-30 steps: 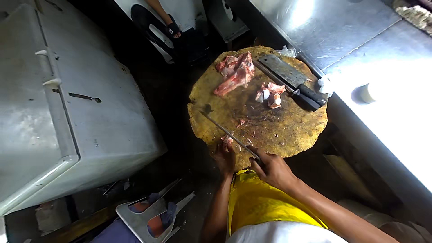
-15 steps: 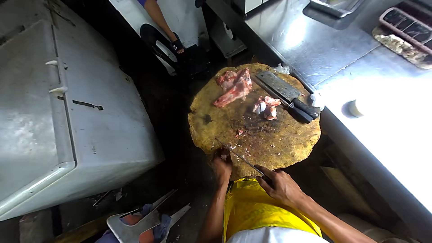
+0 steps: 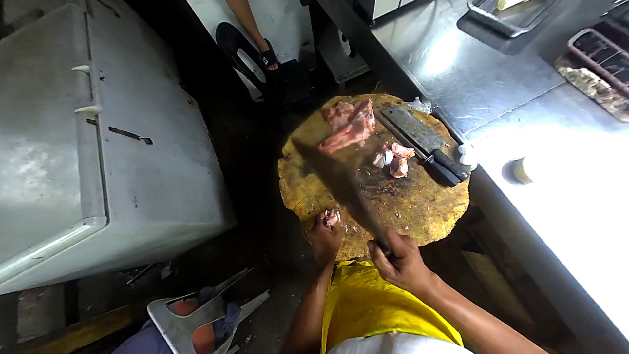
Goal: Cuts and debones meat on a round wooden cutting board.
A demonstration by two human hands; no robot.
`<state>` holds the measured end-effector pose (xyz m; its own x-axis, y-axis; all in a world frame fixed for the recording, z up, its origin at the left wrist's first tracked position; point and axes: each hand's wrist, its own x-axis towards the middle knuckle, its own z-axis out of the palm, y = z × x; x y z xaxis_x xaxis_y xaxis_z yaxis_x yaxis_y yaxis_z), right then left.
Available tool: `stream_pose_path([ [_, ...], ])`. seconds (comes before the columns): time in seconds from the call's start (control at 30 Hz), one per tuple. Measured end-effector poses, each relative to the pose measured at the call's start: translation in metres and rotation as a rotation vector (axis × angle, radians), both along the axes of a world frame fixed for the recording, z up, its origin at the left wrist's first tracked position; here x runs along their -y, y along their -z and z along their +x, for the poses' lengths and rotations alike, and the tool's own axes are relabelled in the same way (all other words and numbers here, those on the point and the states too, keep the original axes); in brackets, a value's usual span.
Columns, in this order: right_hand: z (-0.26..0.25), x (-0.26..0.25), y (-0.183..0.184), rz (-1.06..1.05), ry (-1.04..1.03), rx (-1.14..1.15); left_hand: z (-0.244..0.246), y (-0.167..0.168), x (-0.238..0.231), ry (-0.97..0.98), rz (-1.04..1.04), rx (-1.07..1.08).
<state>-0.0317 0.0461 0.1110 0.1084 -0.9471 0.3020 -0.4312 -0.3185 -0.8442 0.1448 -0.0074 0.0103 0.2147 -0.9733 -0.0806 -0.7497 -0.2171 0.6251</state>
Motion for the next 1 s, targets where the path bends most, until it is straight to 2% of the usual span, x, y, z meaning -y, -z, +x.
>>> stream_pose_path([
  [0.1, -0.005, -0.011, 0.047, 0.569, -0.094, -0.368, -0.001, -0.006, 0.001, 0.057, 0.088, -0.002],
  [0.13, -0.007, -0.011, 0.053, 0.646, -0.108, -0.398, -0.002, -0.009, 0.004, 0.073, 0.114, -0.011],
  [0.27, -0.012, -0.012, 0.052, 0.67, -0.126, -0.413, -0.008, -0.006, 0.002, 0.081, 0.076, -0.011],
  [0.4, -0.016, 0.001, 0.042, 0.719, -0.143, -0.243, -0.002, -0.008, 0.006, 0.033, 0.119, -0.022],
  [0.5, -0.018, 0.006, 0.017, 0.594, -0.085, -0.119, 0.002, -0.005, 0.006, 0.051, 0.078, 0.0],
  [0.6, -0.014, 0.012, -0.015, 0.275, -0.023, 0.019, 0.0, 0.003, 0.005, 0.023, -0.002, -0.016],
  [0.67, -0.008, 0.017, -0.032, 0.057, -0.029, 0.13, -0.001, -0.002, 0.007, 0.0, 0.063, -0.04],
  [0.77, 0.001, 0.018, -0.021, -0.111, -0.042, 0.176, 0.001, -0.004, 0.007, 0.002, 0.071, -0.038],
  [0.8, 0.001, 0.013, -0.005, -0.067, -0.025, 0.092, 0.001, -0.005, 0.006, 0.011, 0.06, -0.036],
  [0.83, -0.001, 0.007, 0.013, 0.078, -0.005, -0.046, 0.001, -0.006, 0.006, 0.025, 0.079, -0.034],
  [0.9, -0.007, 0.003, 0.042, 0.663, -0.062, -0.304, 0.002, -0.006, 0.002, 0.075, 0.163, -0.04],
  [0.93, -0.012, 0.003, 0.054, 0.866, -0.072, -0.312, 0.002, -0.004, -0.003, 0.119, 0.173, -0.051],
  [1.0, -0.02, 0.001, 0.062, 0.944, -0.08, -0.363, -0.006, -0.001, -0.006, 0.12, 0.106, -0.083],
])
